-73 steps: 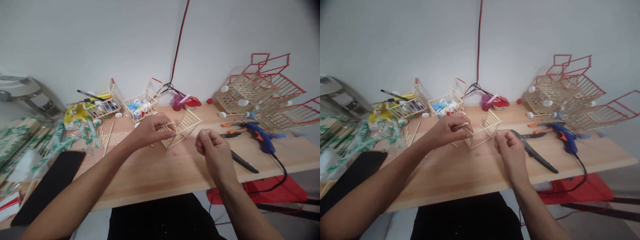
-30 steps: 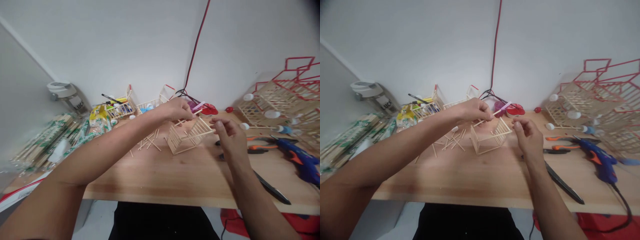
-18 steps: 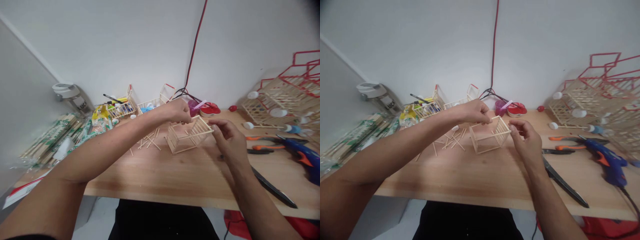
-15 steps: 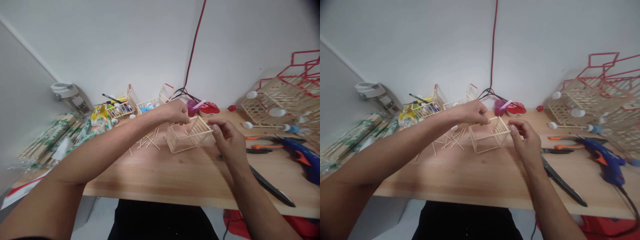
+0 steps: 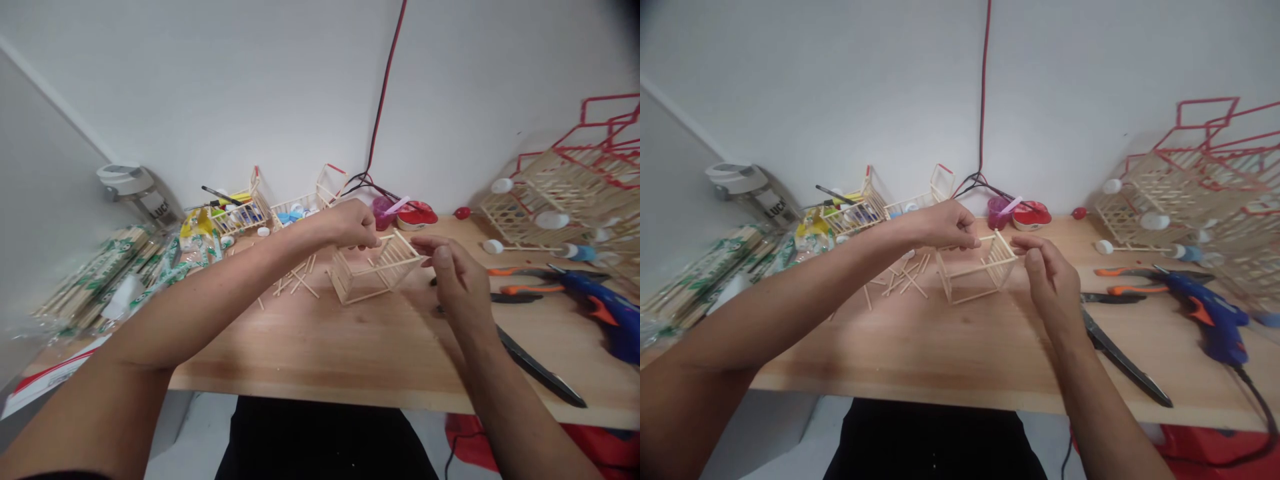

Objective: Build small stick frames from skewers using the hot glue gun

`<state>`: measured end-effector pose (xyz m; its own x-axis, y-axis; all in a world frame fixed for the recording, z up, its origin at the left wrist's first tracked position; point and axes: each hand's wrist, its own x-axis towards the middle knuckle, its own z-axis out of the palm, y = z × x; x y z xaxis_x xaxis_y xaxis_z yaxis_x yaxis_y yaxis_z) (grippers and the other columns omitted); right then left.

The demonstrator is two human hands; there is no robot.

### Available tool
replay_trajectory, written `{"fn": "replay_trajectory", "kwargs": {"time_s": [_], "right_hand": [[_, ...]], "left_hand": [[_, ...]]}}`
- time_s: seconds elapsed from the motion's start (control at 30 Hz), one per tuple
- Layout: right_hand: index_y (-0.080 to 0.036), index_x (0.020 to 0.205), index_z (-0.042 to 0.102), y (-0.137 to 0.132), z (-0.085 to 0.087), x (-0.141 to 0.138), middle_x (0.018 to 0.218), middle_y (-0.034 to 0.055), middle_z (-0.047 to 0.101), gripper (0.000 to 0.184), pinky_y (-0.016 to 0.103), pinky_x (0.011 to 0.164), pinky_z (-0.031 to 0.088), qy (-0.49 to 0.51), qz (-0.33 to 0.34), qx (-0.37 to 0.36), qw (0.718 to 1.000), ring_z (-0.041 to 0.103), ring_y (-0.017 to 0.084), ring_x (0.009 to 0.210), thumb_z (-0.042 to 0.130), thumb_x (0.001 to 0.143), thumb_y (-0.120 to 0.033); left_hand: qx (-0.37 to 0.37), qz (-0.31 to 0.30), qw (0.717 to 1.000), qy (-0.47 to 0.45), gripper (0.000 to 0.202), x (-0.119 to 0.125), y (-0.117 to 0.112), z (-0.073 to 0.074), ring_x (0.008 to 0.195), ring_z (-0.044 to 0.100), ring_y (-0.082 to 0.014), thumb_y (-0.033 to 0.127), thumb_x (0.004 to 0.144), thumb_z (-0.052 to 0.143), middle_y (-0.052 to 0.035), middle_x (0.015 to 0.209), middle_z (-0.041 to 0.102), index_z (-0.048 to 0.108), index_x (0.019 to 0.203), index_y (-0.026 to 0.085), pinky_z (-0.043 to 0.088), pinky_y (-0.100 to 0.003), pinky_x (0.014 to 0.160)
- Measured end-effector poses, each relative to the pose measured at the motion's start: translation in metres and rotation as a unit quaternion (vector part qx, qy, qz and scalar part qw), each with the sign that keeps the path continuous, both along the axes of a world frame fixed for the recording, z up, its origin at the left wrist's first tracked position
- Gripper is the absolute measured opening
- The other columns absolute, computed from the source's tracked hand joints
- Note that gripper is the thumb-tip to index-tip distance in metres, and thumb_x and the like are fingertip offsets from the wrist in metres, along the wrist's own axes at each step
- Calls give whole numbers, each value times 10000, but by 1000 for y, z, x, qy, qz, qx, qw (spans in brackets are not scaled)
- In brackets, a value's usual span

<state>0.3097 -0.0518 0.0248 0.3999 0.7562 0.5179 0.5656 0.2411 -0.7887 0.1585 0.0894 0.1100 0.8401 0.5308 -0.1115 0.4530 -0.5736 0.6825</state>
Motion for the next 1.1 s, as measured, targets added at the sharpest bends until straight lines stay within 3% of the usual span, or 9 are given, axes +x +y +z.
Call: {"fn": "replay_trajectory", "kwargs": {"time_s": [0.27, 0.57, 0.7, 0.9, 1.1], "right_hand": [[-207, 1207, 576, 3, -6, 2, 1196, 85, 600, 370, 321, 830, 463, -89, 53, 7, 995, 578, 205, 1042, 498, 892, -384], [-226, 1205, 567, 1, -8, -3, 1128, 48, 626, 371, 281, 666, 457, -128, 16, -40, 991, 570, 145, 772, 565, 861, -365], [-232, 1207, 561, 3, -9, -4, 1111, 43, 640, 374, 285, 671, 456, -163, 8, -25, 986, 566, 140, 741, 581, 852, -349], [-218, 1175, 580, 3, -9, -4, 1091, 50, 650, 333, 234, 516, 406, -179, -6, -19, 984, 554, 130, 698, 568, 860, -325], [-211, 1138, 596, 2, -9, -4, 1021, 32, 666, 290, 255, 642, 458, -204, -10, -14, 979, 552, 114, 670, 569, 865, -306]], "left_hand": [[-19, 17, 999, 19, 131, -4, -9, 6, 502, 470, -77, 187, 703, 610, -9, 553, 539, 567, 602, 116, 320, -225, 486], [-54, 34, 997, -33, 166, -8, -4, 0, 451, 432, -67, 132, 695, 621, 9, 502, 505, 536, 553, 129, 289, -235, 461], [-65, 41, 996, -41, 214, -9, -5, -1, 423, 413, -66, 121, 716, 618, 16, 470, 490, 529, 522, 139, 266, -239, 448], [-53, 41, 997, -38, 236, -9, -4, -5, 416, 426, -62, 111, 731, 628, 12, 474, 504, 530, 517, 133, 264, -225, 437], [-35, 32, 993, -107, 183, -17, -5, 7, 462, 468, -50, 66, 791, 560, 12, 517, 533, 539, 618, 118, 332, -190, 487]]}}
